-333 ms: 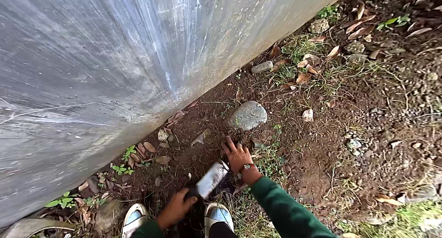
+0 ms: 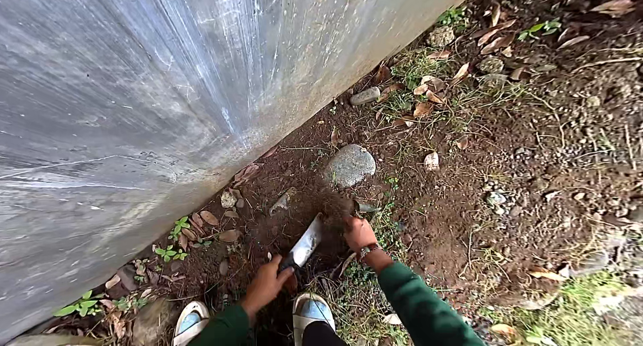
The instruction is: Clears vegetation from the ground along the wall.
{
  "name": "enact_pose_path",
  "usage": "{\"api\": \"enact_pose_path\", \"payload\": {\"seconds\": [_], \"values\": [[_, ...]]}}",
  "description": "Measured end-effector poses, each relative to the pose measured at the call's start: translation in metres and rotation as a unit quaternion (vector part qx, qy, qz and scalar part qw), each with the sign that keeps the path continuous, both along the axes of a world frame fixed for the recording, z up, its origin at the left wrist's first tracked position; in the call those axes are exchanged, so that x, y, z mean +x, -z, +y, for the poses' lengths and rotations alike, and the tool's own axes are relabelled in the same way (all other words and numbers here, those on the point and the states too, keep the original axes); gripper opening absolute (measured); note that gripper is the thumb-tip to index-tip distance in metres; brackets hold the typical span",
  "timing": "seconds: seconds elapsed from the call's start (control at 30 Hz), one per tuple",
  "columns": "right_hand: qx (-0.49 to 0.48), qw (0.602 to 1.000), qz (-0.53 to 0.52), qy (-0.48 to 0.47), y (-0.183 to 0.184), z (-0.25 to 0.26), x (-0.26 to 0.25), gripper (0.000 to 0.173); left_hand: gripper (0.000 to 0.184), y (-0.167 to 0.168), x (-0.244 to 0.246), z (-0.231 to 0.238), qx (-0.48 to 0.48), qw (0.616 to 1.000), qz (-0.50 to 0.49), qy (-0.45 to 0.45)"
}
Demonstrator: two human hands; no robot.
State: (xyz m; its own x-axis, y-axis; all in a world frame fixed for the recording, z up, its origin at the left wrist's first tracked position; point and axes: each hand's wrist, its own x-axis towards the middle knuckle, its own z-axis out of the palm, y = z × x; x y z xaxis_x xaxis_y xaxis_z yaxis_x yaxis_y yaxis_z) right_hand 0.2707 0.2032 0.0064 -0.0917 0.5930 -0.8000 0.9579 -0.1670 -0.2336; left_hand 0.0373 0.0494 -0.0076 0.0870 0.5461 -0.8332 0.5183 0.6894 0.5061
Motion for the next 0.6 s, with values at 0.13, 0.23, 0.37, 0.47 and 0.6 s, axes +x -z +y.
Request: {"api": "enact_pose_path", "payload": {"seconds": [0.13,0.23,0.37,0.47,0.6], "values": [[0.032,0.997,0.057,0.032,0.007,-0.008,-0.001,0.036,0.038,0.005,-0.007,0.024,0.073,0.943,0.001,-0.324],[0.023,0.997,0.063,0.025,0.003,-0.005,-0.004,0.036,0.045,0.007,0.020,0.016,0.042,0.982,0.008,-0.184],[0.038,0.995,0.074,0.063,0.004,-0.010,0.014,0.035,0.047,-0.002,0.003,0.016,-0.001,0.997,-0.058,-0.060],[0.063,0.986,0.101,0.116,-0.001,-0.018,0.027,0.035,0.036,-0.008,-0.007,0.035,0.112,0.950,-0.038,-0.288],[0.113,0.962,0.118,0.218,-0.008,-0.006,0.041,0.036,0.041,-0.008,0.011,0.017,0.231,0.951,0.100,-0.179]]}}
